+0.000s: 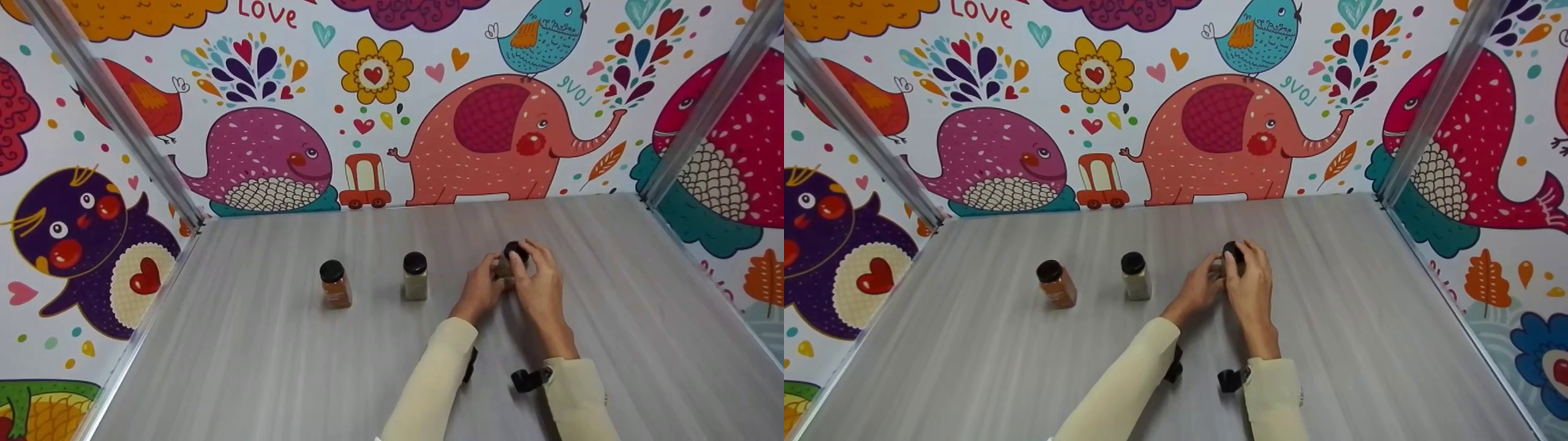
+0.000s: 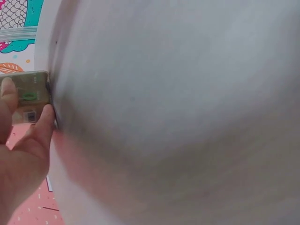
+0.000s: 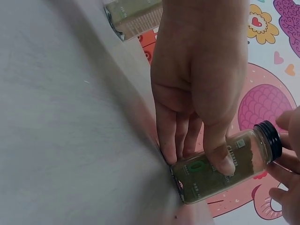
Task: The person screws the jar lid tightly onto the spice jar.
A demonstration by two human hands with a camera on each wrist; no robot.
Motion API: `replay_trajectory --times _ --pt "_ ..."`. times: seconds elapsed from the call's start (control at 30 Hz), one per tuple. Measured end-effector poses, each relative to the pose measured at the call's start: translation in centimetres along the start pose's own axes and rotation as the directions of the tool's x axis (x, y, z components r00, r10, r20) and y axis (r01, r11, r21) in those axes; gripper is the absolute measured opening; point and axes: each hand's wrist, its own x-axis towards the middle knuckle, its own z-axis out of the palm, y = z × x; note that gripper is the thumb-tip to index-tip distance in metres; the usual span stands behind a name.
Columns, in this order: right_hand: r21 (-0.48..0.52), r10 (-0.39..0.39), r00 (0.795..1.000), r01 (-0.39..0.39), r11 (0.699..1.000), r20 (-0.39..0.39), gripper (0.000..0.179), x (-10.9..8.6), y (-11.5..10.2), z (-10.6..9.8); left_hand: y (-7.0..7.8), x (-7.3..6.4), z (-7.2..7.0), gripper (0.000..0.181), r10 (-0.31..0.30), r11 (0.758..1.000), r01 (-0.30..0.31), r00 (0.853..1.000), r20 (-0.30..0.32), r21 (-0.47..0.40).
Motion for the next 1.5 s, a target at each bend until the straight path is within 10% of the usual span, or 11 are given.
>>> replay_trajectory --times 1.5 --pt "0.018 0.047 0.997 -0.049 0.999 0.054 0.038 0.06 -0.08 -0.06 -0.09 0.1 0.14 0.042 -0.028 1.0 0.028 1.0 0.007 -0.003"
